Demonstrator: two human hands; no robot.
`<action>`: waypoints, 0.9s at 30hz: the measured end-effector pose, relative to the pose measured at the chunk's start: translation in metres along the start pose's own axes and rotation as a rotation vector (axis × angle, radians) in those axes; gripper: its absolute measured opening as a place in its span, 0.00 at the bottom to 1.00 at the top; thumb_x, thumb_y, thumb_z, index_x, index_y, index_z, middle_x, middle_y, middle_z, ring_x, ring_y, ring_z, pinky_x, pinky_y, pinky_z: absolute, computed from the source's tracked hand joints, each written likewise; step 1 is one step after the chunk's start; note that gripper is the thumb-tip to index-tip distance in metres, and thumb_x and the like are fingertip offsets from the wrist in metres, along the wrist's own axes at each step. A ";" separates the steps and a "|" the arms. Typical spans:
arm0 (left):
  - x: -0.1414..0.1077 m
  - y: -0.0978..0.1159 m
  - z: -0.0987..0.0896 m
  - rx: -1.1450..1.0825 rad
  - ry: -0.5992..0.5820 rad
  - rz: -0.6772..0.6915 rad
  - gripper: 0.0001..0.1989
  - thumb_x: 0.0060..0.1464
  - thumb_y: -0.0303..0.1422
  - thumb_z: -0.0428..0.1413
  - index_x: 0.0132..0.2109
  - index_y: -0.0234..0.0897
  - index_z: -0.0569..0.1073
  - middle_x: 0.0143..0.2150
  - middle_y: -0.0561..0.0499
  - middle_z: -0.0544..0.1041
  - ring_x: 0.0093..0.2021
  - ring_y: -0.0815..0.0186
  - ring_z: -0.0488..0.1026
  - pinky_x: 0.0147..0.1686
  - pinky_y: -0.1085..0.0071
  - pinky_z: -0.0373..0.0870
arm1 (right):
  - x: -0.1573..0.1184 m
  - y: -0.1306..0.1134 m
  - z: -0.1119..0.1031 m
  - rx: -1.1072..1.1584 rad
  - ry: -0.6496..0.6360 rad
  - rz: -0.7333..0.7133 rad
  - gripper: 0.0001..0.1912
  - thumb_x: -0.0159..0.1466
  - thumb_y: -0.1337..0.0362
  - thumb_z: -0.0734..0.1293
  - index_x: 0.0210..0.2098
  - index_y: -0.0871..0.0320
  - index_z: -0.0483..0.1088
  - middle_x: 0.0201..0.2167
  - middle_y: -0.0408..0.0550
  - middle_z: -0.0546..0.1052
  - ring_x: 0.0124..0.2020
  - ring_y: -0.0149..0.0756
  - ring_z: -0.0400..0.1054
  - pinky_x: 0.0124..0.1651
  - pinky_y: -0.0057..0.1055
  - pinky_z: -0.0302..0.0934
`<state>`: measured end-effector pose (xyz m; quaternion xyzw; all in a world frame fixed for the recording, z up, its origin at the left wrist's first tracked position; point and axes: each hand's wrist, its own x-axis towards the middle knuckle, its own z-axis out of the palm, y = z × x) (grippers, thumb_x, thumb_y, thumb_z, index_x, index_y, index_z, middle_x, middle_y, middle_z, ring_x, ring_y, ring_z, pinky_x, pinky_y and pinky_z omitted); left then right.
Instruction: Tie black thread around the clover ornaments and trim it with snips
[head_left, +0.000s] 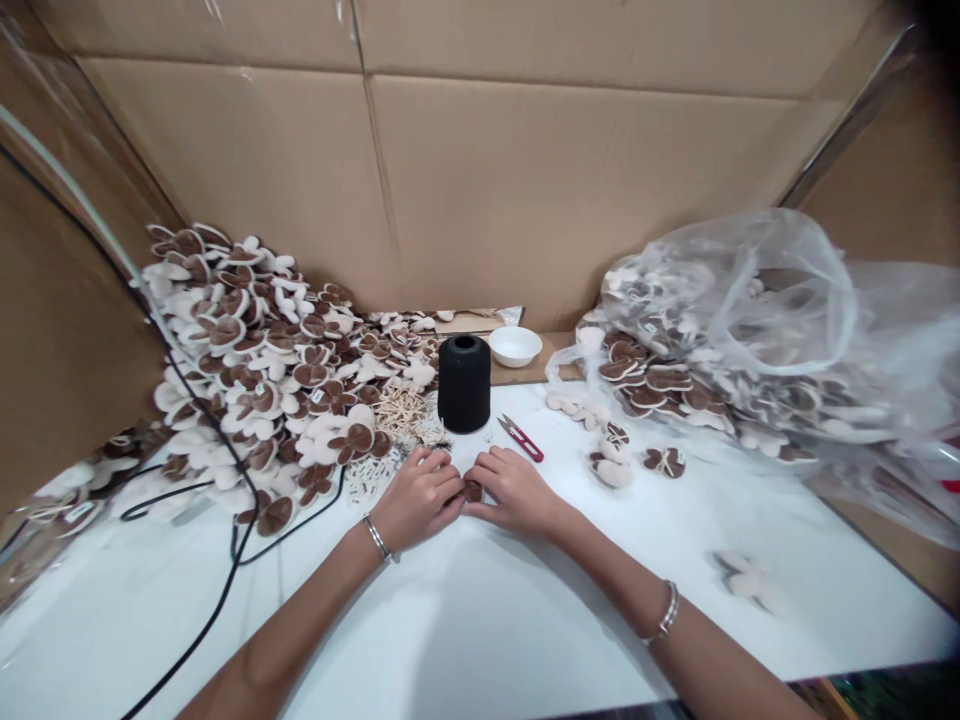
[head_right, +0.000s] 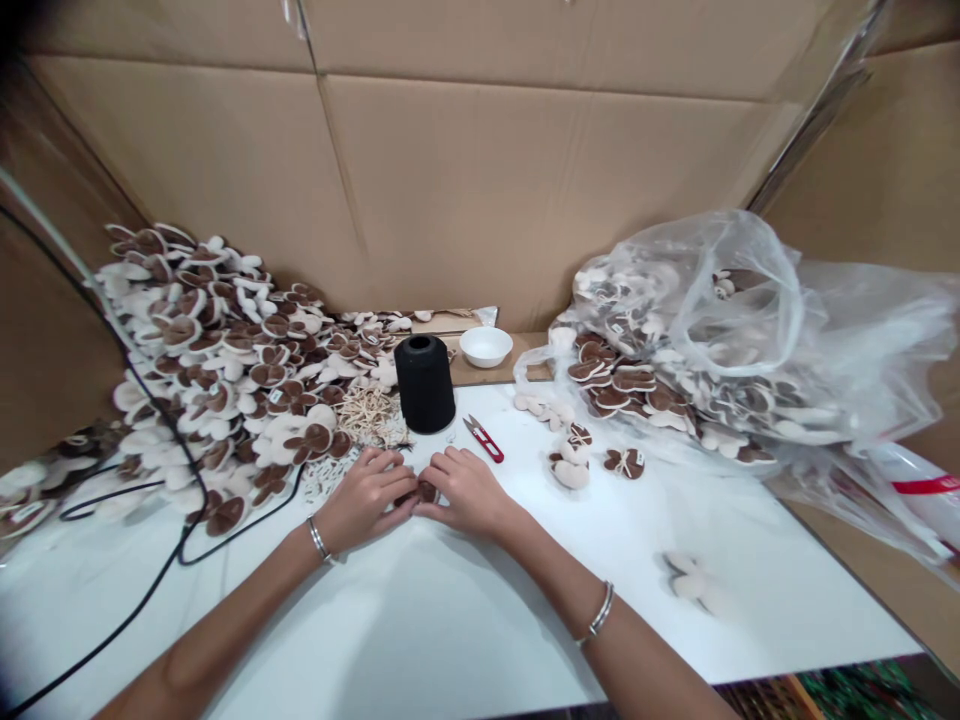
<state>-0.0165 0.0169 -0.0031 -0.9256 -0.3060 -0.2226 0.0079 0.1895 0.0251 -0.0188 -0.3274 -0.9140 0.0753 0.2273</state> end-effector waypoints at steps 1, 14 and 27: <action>0.000 0.000 0.000 0.000 -0.002 0.001 0.07 0.60 0.29 0.51 0.37 0.39 0.74 0.33 0.50 0.77 0.42 0.59 0.69 0.44 0.60 0.59 | 0.000 0.001 0.000 0.005 -0.004 -0.011 0.12 0.66 0.54 0.64 0.36 0.57 0.68 0.33 0.50 0.71 0.36 0.39 0.63 0.39 0.34 0.56; 0.000 0.000 -0.006 0.035 0.027 -0.034 0.05 0.57 0.28 0.52 0.36 0.39 0.72 0.34 0.51 0.78 0.44 0.58 0.69 0.45 0.60 0.60 | 0.003 -0.006 -0.014 -0.086 0.000 -0.119 0.14 0.70 0.59 0.58 0.34 0.59 0.70 0.29 0.49 0.73 0.33 0.38 0.63 0.36 0.34 0.53; 0.001 0.004 -0.007 -0.035 0.014 0.015 0.06 0.58 0.28 0.52 0.37 0.38 0.73 0.34 0.50 0.78 0.44 0.59 0.69 0.45 0.61 0.60 | -0.004 0.000 -0.015 -0.011 -0.188 -0.033 0.14 0.71 0.56 0.57 0.38 0.58 0.68 0.27 0.46 0.72 0.28 0.34 0.65 0.33 0.29 0.52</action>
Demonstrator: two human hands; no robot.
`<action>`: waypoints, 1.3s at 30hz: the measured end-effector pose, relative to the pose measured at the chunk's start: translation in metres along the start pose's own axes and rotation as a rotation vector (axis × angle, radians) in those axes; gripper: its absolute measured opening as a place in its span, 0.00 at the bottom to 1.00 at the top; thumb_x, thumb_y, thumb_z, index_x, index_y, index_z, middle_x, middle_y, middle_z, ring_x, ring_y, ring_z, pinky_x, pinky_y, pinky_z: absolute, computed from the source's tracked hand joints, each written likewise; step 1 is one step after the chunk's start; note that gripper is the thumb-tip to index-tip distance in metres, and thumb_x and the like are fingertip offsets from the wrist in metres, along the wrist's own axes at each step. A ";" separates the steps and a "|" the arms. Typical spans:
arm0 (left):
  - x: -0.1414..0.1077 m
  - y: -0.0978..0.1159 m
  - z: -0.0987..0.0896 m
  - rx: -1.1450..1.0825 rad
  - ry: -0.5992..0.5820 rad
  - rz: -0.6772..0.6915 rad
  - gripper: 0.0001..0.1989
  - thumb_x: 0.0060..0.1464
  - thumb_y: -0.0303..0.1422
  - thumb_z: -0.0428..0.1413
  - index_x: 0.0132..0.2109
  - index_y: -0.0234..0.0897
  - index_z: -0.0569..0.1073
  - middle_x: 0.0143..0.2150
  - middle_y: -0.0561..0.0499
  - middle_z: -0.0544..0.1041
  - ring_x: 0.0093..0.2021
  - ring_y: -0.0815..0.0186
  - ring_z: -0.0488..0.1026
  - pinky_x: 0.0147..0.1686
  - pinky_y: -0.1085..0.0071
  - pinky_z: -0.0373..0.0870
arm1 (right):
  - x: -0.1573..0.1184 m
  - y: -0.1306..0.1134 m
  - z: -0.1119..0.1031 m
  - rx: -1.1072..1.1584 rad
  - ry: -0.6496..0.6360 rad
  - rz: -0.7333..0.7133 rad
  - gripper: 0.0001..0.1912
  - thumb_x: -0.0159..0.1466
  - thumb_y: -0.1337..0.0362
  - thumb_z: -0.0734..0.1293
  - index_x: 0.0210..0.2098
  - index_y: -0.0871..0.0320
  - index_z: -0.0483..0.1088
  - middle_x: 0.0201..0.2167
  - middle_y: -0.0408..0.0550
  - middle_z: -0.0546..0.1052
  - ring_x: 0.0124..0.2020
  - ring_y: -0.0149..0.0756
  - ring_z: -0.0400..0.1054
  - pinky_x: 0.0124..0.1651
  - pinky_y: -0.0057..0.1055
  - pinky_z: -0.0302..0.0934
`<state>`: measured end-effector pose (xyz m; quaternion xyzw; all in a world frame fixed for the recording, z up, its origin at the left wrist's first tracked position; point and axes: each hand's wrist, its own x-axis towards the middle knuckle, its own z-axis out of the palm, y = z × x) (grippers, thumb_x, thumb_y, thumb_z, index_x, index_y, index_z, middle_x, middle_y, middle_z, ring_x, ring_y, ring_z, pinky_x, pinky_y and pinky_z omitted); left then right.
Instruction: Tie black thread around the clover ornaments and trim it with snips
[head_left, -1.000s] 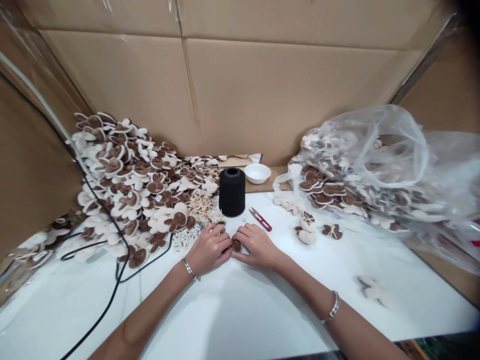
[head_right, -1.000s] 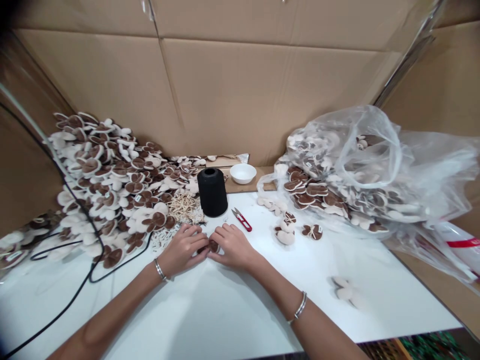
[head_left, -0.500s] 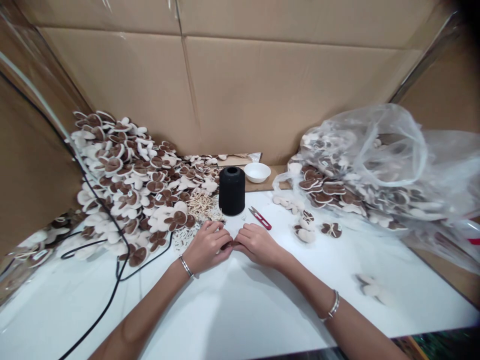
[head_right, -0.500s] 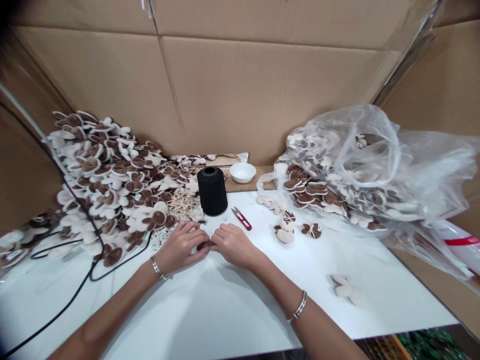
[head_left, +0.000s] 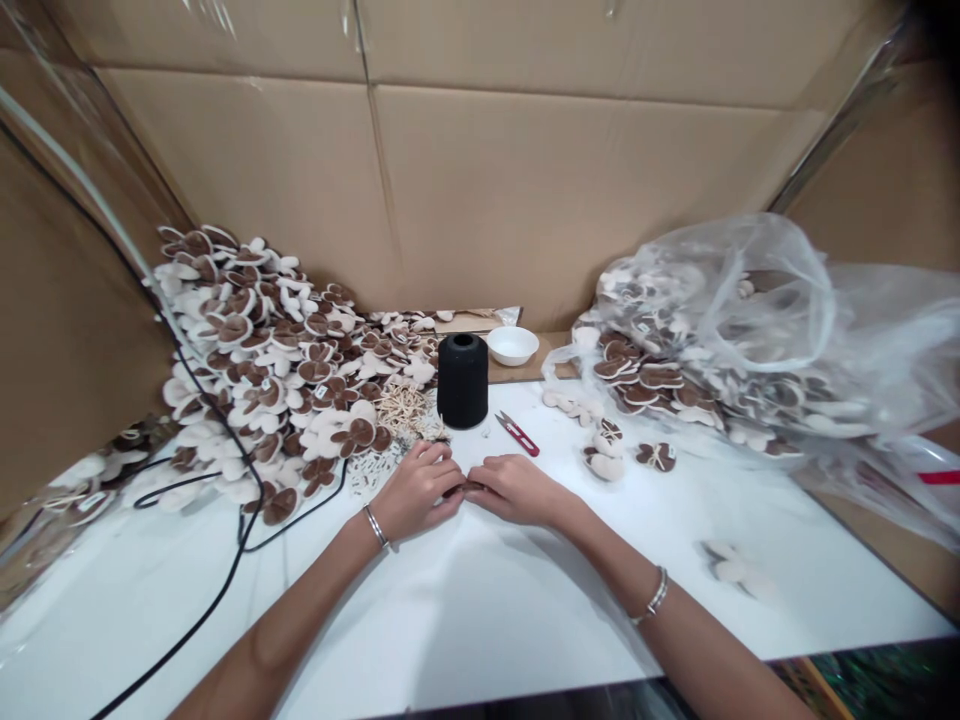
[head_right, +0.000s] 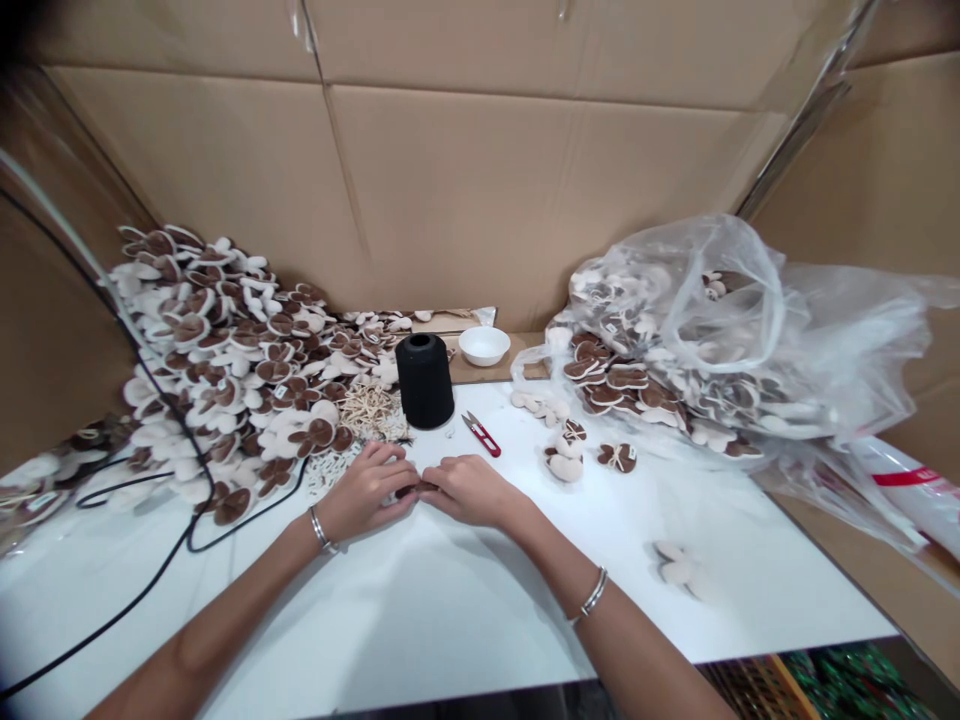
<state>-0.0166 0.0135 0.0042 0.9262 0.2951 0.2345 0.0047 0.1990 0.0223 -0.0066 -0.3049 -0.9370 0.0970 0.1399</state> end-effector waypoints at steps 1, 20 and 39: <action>0.000 0.000 0.000 0.001 0.005 0.002 0.05 0.58 0.28 0.52 0.37 0.38 0.74 0.34 0.50 0.78 0.44 0.59 0.69 0.45 0.61 0.60 | 0.000 0.000 -0.001 0.003 -0.018 0.007 0.15 0.71 0.56 0.57 0.38 0.58 0.69 0.27 0.46 0.72 0.28 0.33 0.65 0.33 0.29 0.52; -0.012 -0.014 0.002 -0.639 -0.002 -0.487 0.20 0.53 0.41 0.60 0.50 0.38 0.73 0.39 0.48 0.78 0.39 0.62 0.75 0.41 0.67 0.70 | -0.002 0.005 0.004 0.364 0.108 0.076 0.13 0.70 0.59 0.58 0.39 0.60 0.70 0.32 0.49 0.75 0.32 0.34 0.67 0.35 0.27 0.54; -0.007 -0.028 -0.009 -0.644 0.188 -0.750 0.23 0.60 0.48 0.48 0.27 0.35 0.71 0.15 0.56 0.63 0.17 0.70 0.60 0.21 0.73 0.57 | -0.001 0.010 0.011 0.964 0.175 0.301 0.19 0.64 0.48 0.63 0.30 0.58 0.67 0.19 0.38 0.64 0.22 0.28 0.59 0.27 0.25 0.51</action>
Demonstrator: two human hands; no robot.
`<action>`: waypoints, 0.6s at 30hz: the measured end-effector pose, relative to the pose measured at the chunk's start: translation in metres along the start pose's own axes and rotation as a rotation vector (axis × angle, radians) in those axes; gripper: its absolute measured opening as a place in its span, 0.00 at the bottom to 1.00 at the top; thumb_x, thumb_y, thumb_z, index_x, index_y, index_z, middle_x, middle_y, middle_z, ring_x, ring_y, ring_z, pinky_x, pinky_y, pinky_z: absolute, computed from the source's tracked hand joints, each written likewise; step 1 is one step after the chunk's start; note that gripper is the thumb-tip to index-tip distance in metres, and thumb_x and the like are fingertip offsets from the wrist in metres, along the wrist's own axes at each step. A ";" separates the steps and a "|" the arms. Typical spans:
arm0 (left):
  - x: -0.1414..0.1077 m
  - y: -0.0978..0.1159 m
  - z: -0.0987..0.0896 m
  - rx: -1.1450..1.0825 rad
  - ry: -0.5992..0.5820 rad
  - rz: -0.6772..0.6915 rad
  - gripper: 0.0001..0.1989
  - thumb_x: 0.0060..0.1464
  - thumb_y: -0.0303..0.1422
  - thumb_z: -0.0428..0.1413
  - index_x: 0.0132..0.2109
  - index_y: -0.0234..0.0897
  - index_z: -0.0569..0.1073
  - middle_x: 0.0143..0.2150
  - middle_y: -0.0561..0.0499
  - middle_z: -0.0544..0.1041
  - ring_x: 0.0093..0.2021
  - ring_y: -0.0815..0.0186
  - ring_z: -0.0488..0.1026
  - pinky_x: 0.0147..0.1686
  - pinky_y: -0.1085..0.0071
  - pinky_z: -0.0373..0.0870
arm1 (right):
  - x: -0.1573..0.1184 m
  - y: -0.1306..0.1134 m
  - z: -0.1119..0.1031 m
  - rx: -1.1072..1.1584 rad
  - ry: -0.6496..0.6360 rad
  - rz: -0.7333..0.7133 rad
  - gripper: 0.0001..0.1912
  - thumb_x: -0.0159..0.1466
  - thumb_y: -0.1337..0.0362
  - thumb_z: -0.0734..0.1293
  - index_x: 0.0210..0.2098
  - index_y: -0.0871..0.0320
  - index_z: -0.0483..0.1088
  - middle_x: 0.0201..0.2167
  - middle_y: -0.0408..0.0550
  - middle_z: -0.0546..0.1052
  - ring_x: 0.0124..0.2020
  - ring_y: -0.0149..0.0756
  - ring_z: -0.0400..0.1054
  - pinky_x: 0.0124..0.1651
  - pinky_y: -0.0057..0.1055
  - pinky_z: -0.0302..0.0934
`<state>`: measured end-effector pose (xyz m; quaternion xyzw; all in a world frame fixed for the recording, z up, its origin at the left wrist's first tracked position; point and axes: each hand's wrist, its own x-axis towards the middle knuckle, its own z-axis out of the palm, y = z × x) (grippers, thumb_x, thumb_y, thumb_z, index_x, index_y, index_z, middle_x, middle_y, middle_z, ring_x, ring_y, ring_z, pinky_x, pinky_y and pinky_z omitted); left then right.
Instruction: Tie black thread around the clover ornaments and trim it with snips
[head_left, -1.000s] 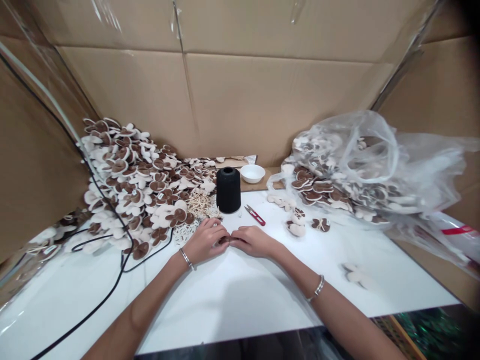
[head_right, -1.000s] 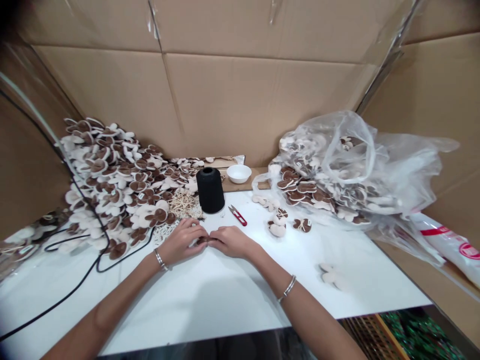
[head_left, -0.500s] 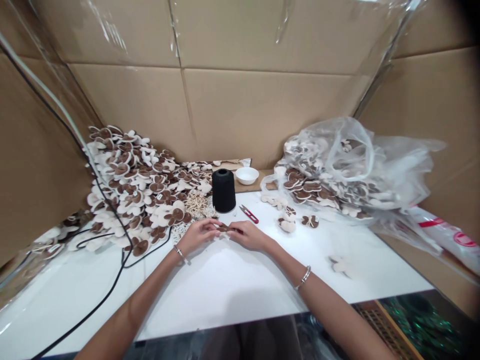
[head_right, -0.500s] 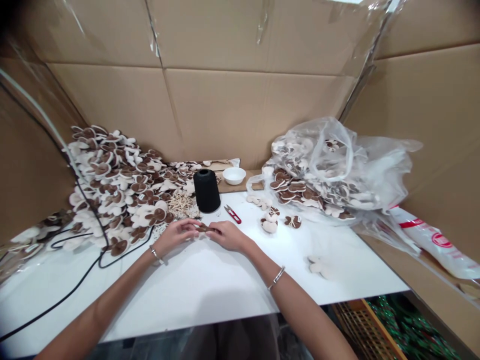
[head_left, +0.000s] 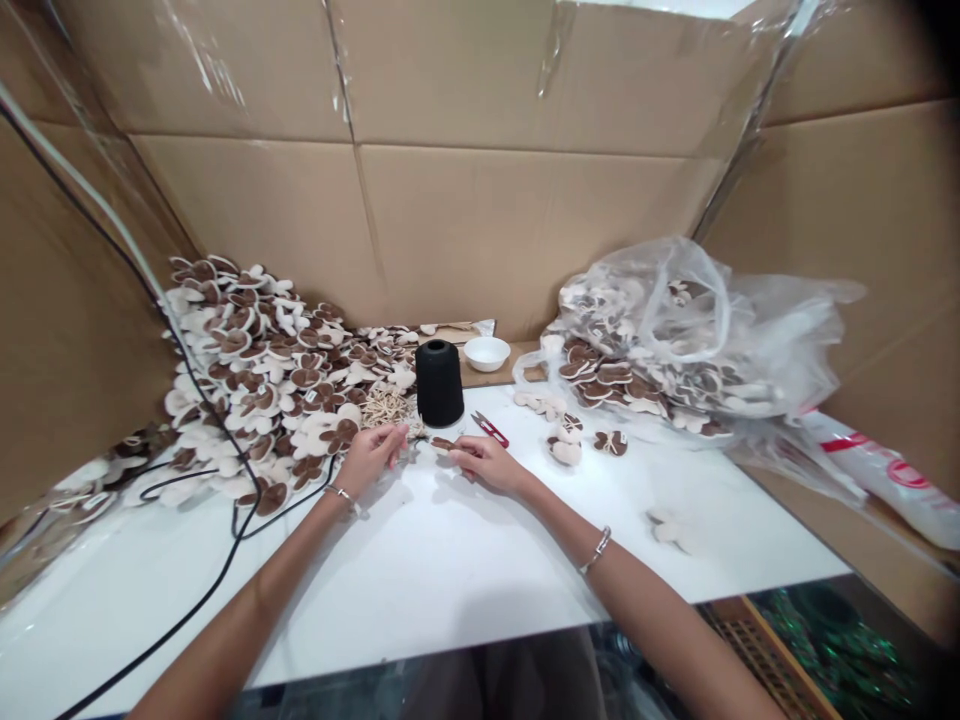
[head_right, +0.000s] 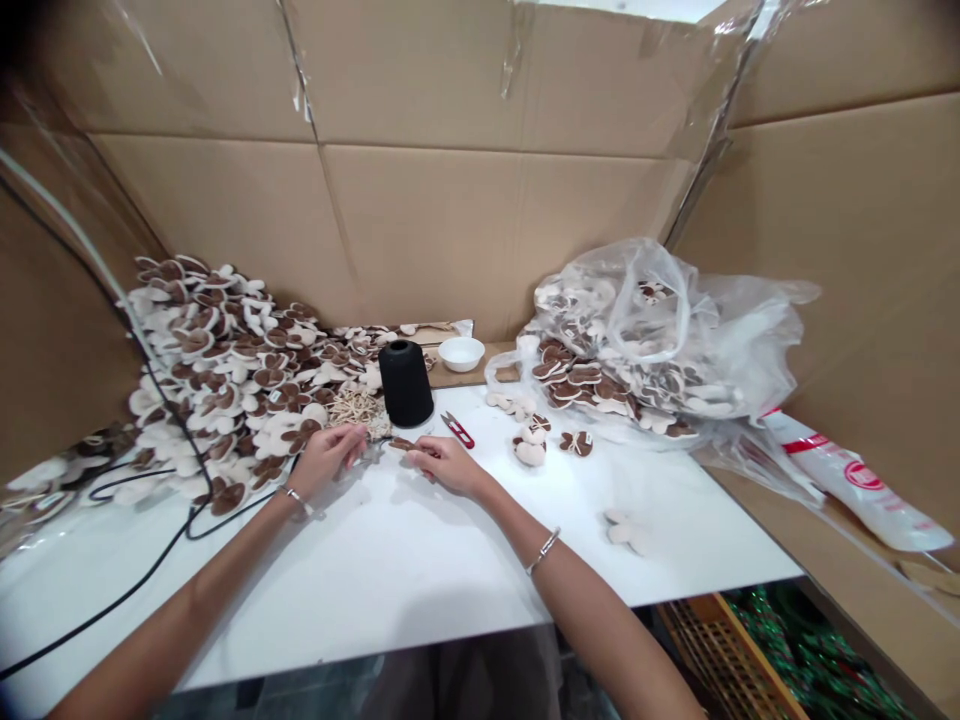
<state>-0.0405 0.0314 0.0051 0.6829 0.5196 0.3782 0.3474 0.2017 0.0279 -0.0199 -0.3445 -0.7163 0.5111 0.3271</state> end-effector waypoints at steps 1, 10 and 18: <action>0.003 0.003 -0.002 0.078 -0.007 0.033 0.24 0.61 0.48 0.46 0.25 0.36 0.71 0.15 0.56 0.62 0.18 0.69 0.60 0.22 0.73 0.58 | 0.000 0.001 0.000 0.013 0.002 0.000 0.19 0.64 0.48 0.63 0.29 0.58 0.66 0.19 0.38 0.64 0.21 0.28 0.59 0.27 0.25 0.52; 0.039 0.051 -0.018 0.597 0.143 0.432 0.17 0.61 0.37 0.49 0.55 0.41 0.68 0.40 0.48 0.75 0.43 0.58 0.70 0.51 0.60 0.61 | -0.001 -0.005 -0.001 0.063 -0.022 -0.002 0.20 0.63 0.47 0.63 0.29 0.59 0.66 0.18 0.37 0.65 0.21 0.27 0.57 0.27 0.25 0.50; 0.102 0.106 -0.037 0.616 -0.139 0.477 0.28 0.57 0.42 0.52 0.63 0.42 0.61 0.63 0.46 0.65 0.61 0.55 0.61 0.60 0.59 0.56 | 0.003 0.003 0.001 0.072 -0.011 0.036 0.21 0.63 0.47 0.64 0.28 0.59 0.65 0.17 0.37 0.64 0.21 0.27 0.56 0.27 0.25 0.49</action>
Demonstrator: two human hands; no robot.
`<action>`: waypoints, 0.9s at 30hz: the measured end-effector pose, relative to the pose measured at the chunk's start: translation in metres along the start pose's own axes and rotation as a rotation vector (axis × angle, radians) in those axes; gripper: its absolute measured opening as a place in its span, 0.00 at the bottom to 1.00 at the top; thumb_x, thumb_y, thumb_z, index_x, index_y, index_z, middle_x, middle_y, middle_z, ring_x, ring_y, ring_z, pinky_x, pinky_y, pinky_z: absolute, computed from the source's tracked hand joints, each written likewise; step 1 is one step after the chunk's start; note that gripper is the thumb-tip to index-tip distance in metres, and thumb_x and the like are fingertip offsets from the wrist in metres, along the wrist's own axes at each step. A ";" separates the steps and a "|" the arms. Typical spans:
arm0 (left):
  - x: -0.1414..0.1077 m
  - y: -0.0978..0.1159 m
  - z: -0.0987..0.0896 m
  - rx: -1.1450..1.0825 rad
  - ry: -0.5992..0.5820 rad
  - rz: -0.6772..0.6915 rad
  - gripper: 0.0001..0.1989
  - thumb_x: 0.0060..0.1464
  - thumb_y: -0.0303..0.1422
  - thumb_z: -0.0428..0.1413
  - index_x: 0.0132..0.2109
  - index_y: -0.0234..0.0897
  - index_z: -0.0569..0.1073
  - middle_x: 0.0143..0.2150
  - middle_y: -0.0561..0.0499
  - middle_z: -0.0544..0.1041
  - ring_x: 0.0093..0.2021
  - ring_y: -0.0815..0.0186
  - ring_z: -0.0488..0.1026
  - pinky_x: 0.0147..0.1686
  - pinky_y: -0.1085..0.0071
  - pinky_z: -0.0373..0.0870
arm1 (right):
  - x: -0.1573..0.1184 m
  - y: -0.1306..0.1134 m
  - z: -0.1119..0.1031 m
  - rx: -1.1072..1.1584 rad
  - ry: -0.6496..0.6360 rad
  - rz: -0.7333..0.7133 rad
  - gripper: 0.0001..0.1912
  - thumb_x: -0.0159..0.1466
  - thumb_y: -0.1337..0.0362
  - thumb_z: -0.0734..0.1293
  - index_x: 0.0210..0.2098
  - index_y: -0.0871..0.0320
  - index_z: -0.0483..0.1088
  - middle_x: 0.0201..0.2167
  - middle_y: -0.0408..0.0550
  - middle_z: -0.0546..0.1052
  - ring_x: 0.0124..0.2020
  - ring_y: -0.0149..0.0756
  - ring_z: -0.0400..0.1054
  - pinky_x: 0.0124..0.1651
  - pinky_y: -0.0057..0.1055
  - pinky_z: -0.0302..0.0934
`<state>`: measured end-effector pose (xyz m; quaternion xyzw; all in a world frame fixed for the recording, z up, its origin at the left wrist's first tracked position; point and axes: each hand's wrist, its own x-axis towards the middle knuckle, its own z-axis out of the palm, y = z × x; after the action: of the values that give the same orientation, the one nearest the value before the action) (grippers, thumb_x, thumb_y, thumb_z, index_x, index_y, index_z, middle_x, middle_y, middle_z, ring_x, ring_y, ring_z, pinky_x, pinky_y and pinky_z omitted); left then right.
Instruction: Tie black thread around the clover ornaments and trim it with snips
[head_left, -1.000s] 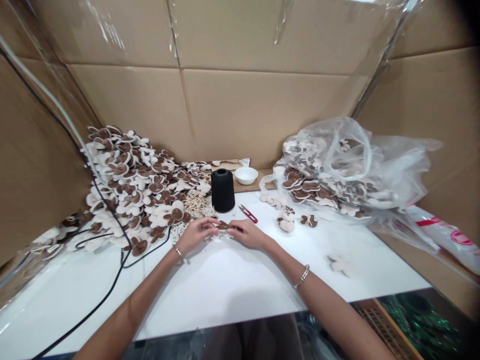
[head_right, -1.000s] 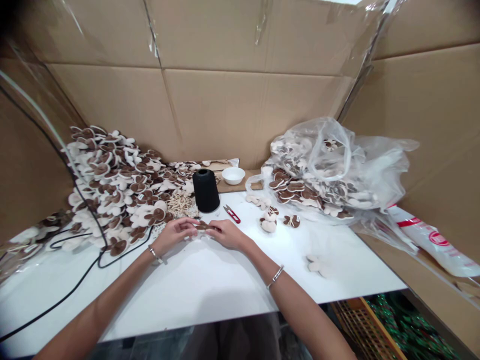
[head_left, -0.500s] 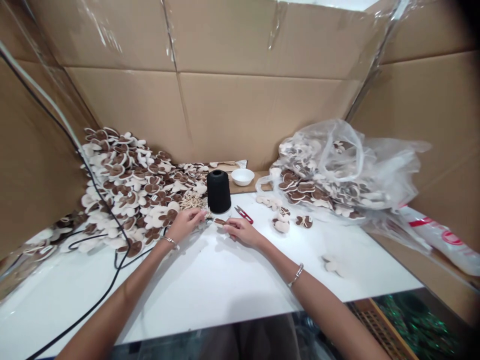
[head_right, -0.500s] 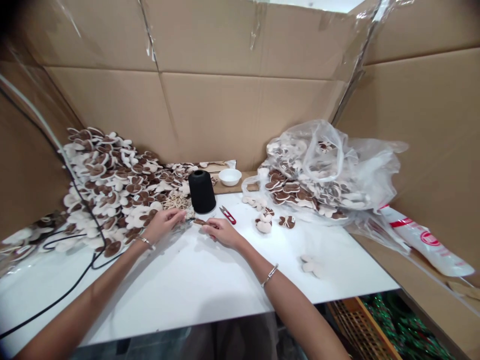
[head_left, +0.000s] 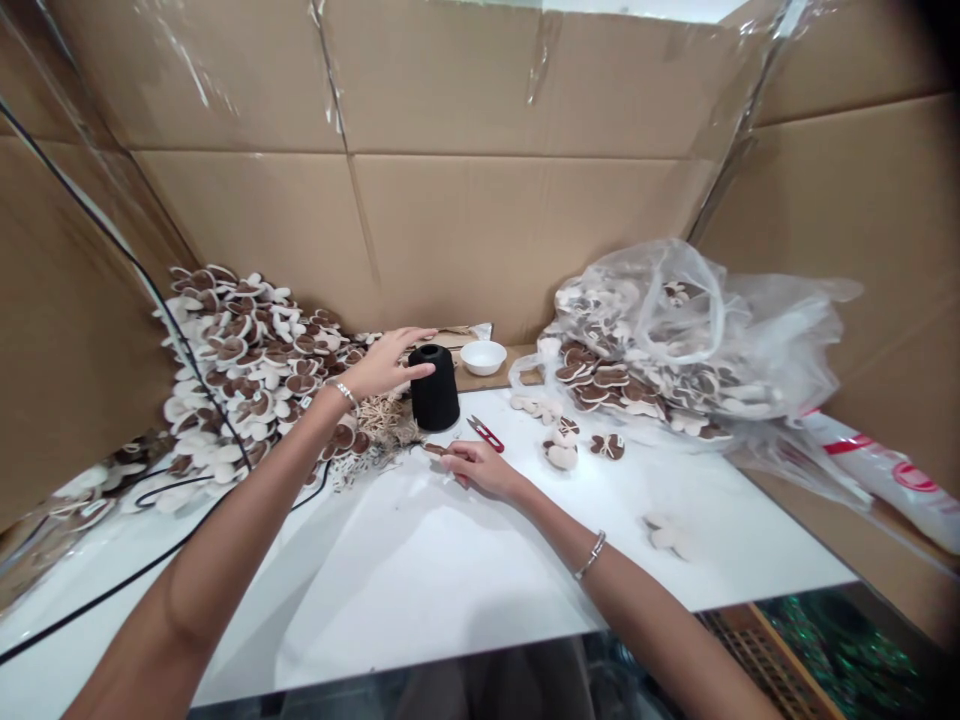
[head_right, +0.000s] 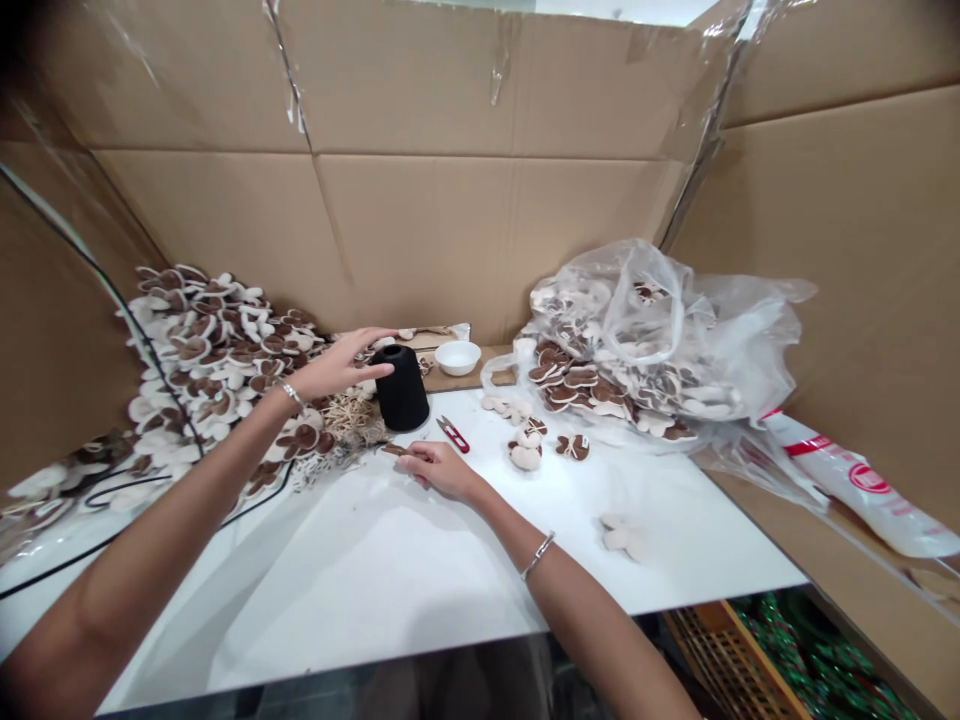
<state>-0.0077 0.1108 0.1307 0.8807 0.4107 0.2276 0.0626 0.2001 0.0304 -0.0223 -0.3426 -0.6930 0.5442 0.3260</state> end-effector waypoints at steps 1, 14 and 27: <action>0.009 -0.002 -0.005 -0.027 -0.105 0.003 0.29 0.56 0.44 0.53 0.63 0.43 0.62 0.63 0.47 0.65 0.60 0.55 0.62 0.58 0.62 0.58 | 0.000 0.000 0.000 -0.004 0.002 0.000 0.21 0.63 0.46 0.64 0.28 0.59 0.65 0.17 0.37 0.64 0.21 0.27 0.56 0.27 0.25 0.50; 0.089 0.041 0.025 0.499 -0.141 -0.413 0.36 0.51 0.57 0.52 0.52 0.27 0.72 0.48 0.30 0.76 0.49 0.44 0.73 0.45 0.57 0.68 | -0.002 -0.001 -0.001 0.025 -0.020 -0.016 0.21 0.63 0.47 0.64 0.27 0.59 0.64 0.18 0.37 0.64 0.21 0.27 0.56 0.27 0.26 0.50; 0.084 0.006 0.010 0.177 -0.312 -0.266 0.37 0.43 0.59 0.57 0.52 0.36 0.72 0.49 0.39 0.76 0.47 0.52 0.73 0.42 0.65 0.68 | -0.003 -0.005 -0.001 -0.027 -0.040 -0.031 0.21 0.64 0.47 0.63 0.25 0.58 0.62 0.19 0.38 0.62 0.22 0.27 0.55 0.28 0.26 0.51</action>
<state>0.0479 0.1705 0.1525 0.8454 0.5269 0.0412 0.0774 0.2022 0.0279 -0.0175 -0.3253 -0.7120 0.5363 0.3157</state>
